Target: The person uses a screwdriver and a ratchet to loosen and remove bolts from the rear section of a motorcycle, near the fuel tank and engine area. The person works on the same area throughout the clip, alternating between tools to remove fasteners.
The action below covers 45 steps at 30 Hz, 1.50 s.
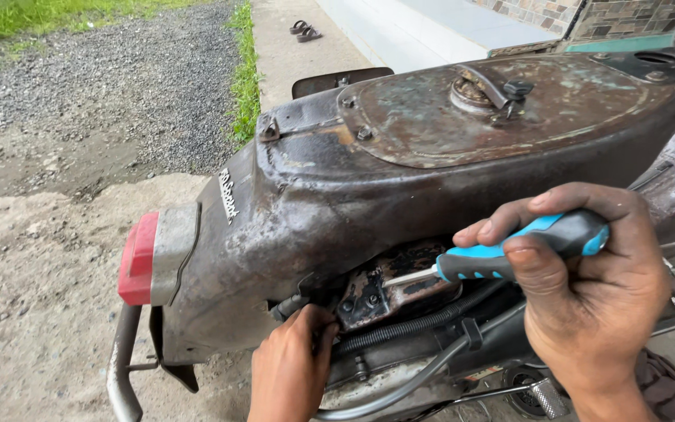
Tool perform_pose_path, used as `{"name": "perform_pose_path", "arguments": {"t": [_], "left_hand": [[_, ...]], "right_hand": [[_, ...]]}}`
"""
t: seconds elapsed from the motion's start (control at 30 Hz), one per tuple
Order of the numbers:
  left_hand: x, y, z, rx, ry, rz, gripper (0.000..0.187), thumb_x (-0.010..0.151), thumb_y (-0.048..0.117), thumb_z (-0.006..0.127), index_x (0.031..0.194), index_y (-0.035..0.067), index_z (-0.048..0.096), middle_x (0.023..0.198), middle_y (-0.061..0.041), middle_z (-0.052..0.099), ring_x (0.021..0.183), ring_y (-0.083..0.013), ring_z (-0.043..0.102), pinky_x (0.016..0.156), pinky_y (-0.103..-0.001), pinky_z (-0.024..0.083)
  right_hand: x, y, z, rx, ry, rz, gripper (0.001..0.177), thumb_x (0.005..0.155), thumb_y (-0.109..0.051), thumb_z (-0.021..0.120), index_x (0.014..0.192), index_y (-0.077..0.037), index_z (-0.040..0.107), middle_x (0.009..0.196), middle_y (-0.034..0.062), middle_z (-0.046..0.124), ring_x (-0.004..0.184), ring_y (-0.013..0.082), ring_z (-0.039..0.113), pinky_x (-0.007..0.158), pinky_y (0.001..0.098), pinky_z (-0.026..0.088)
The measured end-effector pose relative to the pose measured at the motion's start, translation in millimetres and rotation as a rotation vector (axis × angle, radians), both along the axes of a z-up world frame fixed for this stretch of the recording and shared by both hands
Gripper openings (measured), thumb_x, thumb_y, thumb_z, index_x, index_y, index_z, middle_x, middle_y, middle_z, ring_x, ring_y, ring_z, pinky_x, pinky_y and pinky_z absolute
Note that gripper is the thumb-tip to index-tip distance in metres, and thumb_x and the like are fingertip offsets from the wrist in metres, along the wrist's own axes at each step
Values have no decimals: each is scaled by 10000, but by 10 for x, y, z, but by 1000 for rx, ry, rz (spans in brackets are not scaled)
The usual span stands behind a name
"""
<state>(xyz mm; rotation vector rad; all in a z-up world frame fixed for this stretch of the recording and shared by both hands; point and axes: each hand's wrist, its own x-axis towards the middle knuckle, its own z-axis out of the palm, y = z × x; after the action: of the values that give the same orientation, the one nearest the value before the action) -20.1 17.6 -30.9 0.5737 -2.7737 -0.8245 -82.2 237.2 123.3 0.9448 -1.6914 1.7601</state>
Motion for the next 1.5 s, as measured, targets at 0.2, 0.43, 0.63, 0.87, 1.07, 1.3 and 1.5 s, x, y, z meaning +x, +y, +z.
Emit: {"name": "perform_pose_path", "arguments": {"t": [0.2, 0.43, 0.63, 0.87, 1.07, 1.3, 1.5], "left_hand": [[-68, 63, -206, -208, 35, 11, 109, 989, 309, 515, 1018, 204, 516, 938, -34, 698, 760, -416, 671, 672, -539, 519], [45, 15, 40, 14, 87, -21, 111, 964, 319, 563, 1030, 255, 626, 1004, 5, 744, 857, -371, 673, 661, -533, 485], [103, 55, 164, 73, 62, -43, 124, 930, 326, 643, 1050, 300, 659, 1003, 9, 715, 892, -329, 672, 668, -505, 490], [12, 24, 27, 26, 146, -28, 83, 943, 295, 644, 1010, 269, 687, 946, -8, 761, 831, -354, 686, 672, -511, 493], [92, -3, 99, 92, 147, -36, 83, 943, 266, 618, 978, 250, 692, 930, -23, 759, 845, -363, 673, 669, -505, 478], [234, -72, 294, 253, 323, -224, 220, 971, 262, 617, 1101, 222, 789, 956, 24, 731, 831, -273, 720, 661, -415, 491], [278, -129, 377, 330, 418, -255, 161, 952, 309, 676, 977, 187, 778, 971, 52, 761, 869, -199, 752, 728, -351, 525]], "right_hand": [[-24, 34, 6, 21, 5, 2, 312, 956, -242, 606, 1131, -55, 430, 888, 192, 675, 795, 324, 807, 825, 431, 744], [3, -37, -67, 56, -48, 53, 307, 970, -216, 589, 1157, -41, 420, 907, 192, 678, 824, 321, 807, 865, 440, 739], [-5, -300, -256, 214, -59, 195, 298, 938, -188, 641, 1142, -52, 470, 893, 111, 722, 842, 182, 801, 822, 276, 661], [-19, -467, -317, 286, -84, 219, 309, 932, -186, 654, 1157, -58, 487, 926, 83, 716, 871, 174, 821, 808, 265, 676], [-61, -554, -281, 484, 29, 293, 437, 985, -273, 550, 1355, -62, 453, 978, 69, 727, 868, 130, 753, 740, 251, 628], [-96, -628, -276, 533, 131, 467, 560, 1037, -307, 474, 1518, -51, 346, 1079, 124, 706, 976, 172, 745, 911, 307, 633], [-96, -699, -229, 586, 226, 553, 507, 1040, -196, 518, 1513, -61, 395, 1158, 95, 699, 1031, 166, 719, 849, 259, 625]]}}
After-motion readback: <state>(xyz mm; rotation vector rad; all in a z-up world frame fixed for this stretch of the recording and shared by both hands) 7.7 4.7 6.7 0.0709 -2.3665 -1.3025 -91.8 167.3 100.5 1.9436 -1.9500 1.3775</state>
